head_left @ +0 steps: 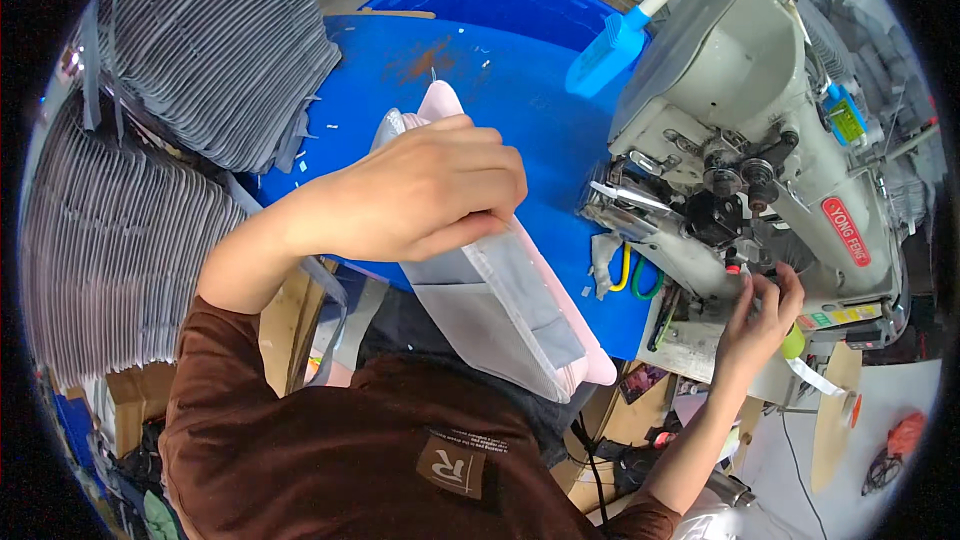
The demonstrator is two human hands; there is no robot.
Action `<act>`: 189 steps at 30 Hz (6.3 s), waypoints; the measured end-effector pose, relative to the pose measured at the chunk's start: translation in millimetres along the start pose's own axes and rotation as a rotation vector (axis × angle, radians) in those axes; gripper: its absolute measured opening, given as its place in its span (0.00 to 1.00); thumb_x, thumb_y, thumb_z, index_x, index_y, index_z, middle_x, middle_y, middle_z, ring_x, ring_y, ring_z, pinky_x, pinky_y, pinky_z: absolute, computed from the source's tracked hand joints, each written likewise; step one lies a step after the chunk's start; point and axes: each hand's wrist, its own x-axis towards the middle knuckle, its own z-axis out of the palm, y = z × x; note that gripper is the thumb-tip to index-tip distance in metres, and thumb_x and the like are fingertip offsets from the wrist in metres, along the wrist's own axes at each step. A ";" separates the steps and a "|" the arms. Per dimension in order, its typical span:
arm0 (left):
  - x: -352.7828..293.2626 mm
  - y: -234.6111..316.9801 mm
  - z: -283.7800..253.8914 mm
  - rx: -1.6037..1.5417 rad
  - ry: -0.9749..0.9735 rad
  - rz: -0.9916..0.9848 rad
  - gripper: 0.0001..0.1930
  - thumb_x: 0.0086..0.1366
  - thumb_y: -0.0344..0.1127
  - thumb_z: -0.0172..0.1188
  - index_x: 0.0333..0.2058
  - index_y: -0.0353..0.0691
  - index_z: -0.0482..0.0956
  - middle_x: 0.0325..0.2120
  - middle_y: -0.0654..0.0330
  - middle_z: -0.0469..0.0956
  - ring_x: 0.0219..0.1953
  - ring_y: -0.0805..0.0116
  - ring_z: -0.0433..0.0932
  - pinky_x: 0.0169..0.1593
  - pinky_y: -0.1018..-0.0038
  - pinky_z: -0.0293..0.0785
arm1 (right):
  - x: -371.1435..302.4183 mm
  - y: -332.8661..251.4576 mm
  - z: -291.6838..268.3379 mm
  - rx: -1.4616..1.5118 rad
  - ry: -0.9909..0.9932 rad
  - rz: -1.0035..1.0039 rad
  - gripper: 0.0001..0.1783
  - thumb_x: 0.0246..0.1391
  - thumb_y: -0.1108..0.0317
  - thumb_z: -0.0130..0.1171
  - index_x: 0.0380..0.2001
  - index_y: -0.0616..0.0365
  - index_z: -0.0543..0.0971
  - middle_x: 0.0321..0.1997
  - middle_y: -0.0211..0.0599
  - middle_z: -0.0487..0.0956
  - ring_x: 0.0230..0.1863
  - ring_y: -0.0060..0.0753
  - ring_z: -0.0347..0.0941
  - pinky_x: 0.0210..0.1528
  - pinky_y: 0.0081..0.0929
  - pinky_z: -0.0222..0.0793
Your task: Sewing fabric and mesh components together using an industrial sewing machine to assemble pouches.
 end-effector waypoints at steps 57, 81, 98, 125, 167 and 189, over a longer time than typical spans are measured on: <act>-12.1 -14.1 -45.7 -0.135 0.003 -0.081 0.06 0.58 0.28 0.64 0.28 0.38 0.75 0.32 0.59 0.74 0.36 0.61 0.74 0.40 0.68 0.70 | -28.7 -126.7 -18.7 1.065 -0.764 -0.093 0.09 0.49 0.78 0.65 0.29 0.61 0.73 0.20 0.38 0.72 0.17 0.31 0.66 0.20 0.25 0.60; 47.9 -46.5 3.0 -0.124 -0.214 0.030 0.08 0.57 0.38 0.67 0.27 0.43 0.77 0.28 0.65 0.72 0.36 0.66 0.72 0.46 0.66 0.60 | -43.0 -141.2 10.4 1.120 -0.658 0.146 0.08 0.56 0.76 0.62 0.38 0.62 0.76 0.18 0.26 0.68 0.19 0.13 0.60 0.22 0.17 0.56; 78.8 -105.3 61.9 -0.238 -0.200 -0.033 0.12 0.61 0.41 0.63 0.34 0.37 0.79 0.33 0.59 0.77 0.41 0.60 0.74 0.42 0.67 0.70 | -34.7 -125.8 41.2 1.474 -0.635 0.619 0.11 0.63 0.70 0.57 0.46 0.63 0.78 0.29 0.17 0.74 0.29 0.08 0.62 0.32 0.09 0.56; 90.6 -93.1 119.6 -0.699 0.248 -0.488 0.20 0.56 0.26 0.60 0.49 0.32 0.76 0.59 0.46 0.65 0.62 0.50 0.63 0.63 0.65 0.60 | -21.9 -140.1 64.6 1.478 -0.378 0.702 0.13 0.63 0.73 0.54 0.48 0.67 0.76 0.39 0.27 0.79 0.38 0.13 0.70 0.45 0.13 0.64; 15.7 34.2 110.8 0.426 0.326 -0.026 0.12 0.52 0.25 0.61 0.38 0.35 0.81 0.37 0.55 0.79 0.38 0.58 0.80 0.39 0.70 0.77 | -48.9 -156.3 57.3 1.752 -0.418 0.717 0.14 0.61 0.80 0.52 0.50 0.64 0.71 0.28 0.24 0.73 0.26 0.07 0.63 0.24 0.11 0.58; 19.9 18.5 123.8 0.412 0.335 -0.079 0.16 0.50 0.32 0.60 0.40 0.37 0.79 0.40 0.57 0.77 0.40 0.58 0.79 0.38 0.69 0.79 | -39.3 -137.0 60.7 1.568 -0.606 0.694 0.11 0.68 0.65 0.49 0.30 0.55 0.68 0.16 0.21 0.67 0.13 0.12 0.59 0.14 0.13 0.51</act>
